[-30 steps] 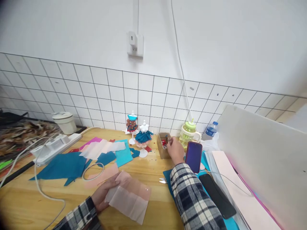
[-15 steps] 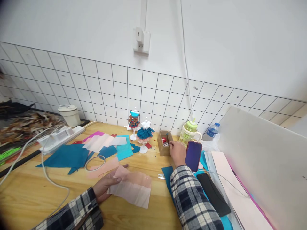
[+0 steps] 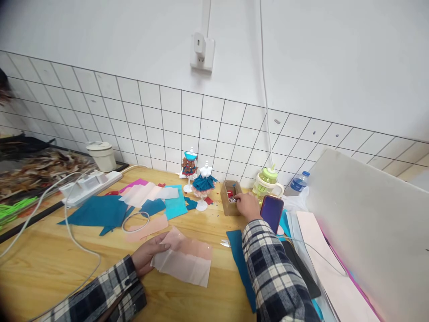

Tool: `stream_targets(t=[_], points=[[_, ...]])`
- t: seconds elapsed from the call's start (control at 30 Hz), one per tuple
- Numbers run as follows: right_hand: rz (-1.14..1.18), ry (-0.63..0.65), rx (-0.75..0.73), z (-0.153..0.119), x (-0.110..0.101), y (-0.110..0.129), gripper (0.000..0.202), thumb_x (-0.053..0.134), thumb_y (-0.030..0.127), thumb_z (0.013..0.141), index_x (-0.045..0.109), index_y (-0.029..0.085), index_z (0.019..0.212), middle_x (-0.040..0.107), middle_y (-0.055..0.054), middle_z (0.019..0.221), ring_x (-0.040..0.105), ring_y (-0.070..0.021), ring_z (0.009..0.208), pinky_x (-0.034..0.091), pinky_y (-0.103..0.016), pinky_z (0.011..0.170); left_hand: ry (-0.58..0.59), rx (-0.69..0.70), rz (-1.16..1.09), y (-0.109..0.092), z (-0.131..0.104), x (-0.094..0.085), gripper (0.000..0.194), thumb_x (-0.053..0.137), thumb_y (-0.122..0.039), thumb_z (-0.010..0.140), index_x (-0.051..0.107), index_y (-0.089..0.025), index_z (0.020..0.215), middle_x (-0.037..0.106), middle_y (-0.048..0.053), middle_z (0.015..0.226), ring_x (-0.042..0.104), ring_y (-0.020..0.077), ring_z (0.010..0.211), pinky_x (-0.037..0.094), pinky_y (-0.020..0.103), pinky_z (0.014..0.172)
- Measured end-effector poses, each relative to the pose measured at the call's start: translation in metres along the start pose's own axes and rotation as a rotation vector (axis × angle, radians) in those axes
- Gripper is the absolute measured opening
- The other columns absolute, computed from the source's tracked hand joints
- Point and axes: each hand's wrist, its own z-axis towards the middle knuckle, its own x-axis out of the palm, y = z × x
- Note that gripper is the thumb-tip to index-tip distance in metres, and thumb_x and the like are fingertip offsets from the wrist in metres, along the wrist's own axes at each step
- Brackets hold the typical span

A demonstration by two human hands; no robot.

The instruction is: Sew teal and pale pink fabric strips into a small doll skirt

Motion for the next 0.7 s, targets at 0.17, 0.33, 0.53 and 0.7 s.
stream_targets(t=[0.17, 0.33, 0.53, 0.7], points=[[-0.004, 0.082, -0.063, 0.001, -0.009, -0.006, 0.034, 0.046, 0.026, 0.086, 0.074, 0.032, 0.104, 0.072, -0.003, 0.108, 0.058, -0.0244, 0.107, 0.039, -0.037, 0.092, -0.031, 0.004, -0.025, -0.001, 0.0, 0.0, 0.038, 0.081, -0.022, 0.066, 0.068, -0.013, 0.101, 0.072, 0.009, 0.086, 0.067, 0.0183, 0.071, 0.05, 0.026, 0.065], [0.002, 0.096, -0.119, -0.009, -0.01, -0.015, 0.046, 0.052, 0.02, 0.081, 0.064, 0.032, 0.123, 0.07, -0.003, 0.115, 0.06, -0.0236, 0.107, 0.041, -0.035, 0.092, -0.051, 0.039, -0.05, -0.002, 0.0, 0.0, 0.034, 0.078, -0.02, 0.069, 0.068, -0.013, 0.1, 0.073, 0.011, 0.09, 0.069, 0.0205, 0.075, 0.052, 0.027, 0.067], [0.066, -0.041, -0.152, -0.029, -0.02, -0.014, 0.068, 0.042, 0.004, 0.08, 0.042, 0.029, 0.144, 0.053, -0.003, 0.139, 0.051, -0.0201, 0.122, 0.039, -0.031, 0.099, -0.037, 0.013, -0.046, -0.004, -0.002, 0.004, 0.035, 0.078, -0.02, 0.07, 0.068, -0.012, 0.102, 0.073, 0.01, 0.091, 0.069, 0.0192, 0.074, 0.052, 0.027, 0.069], [0.252, -0.153, -0.494, -0.104, 0.001, 0.036, 0.04, 0.043, 0.007, 0.079, 0.068, 0.02, 0.107, 0.066, -0.007, 0.114, 0.054, -0.0217, 0.109, 0.04, -0.036, 0.099, -0.058, 0.033, -0.021, -0.003, -0.003, 0.004, 0.04, 0.079, -0.02, 0.068, 0.066, -0.014, 0.105, 0.073, 0.008, 0.092, 0.069, 0.0186, 0.074, 0.051, 0.027, 0.069]])
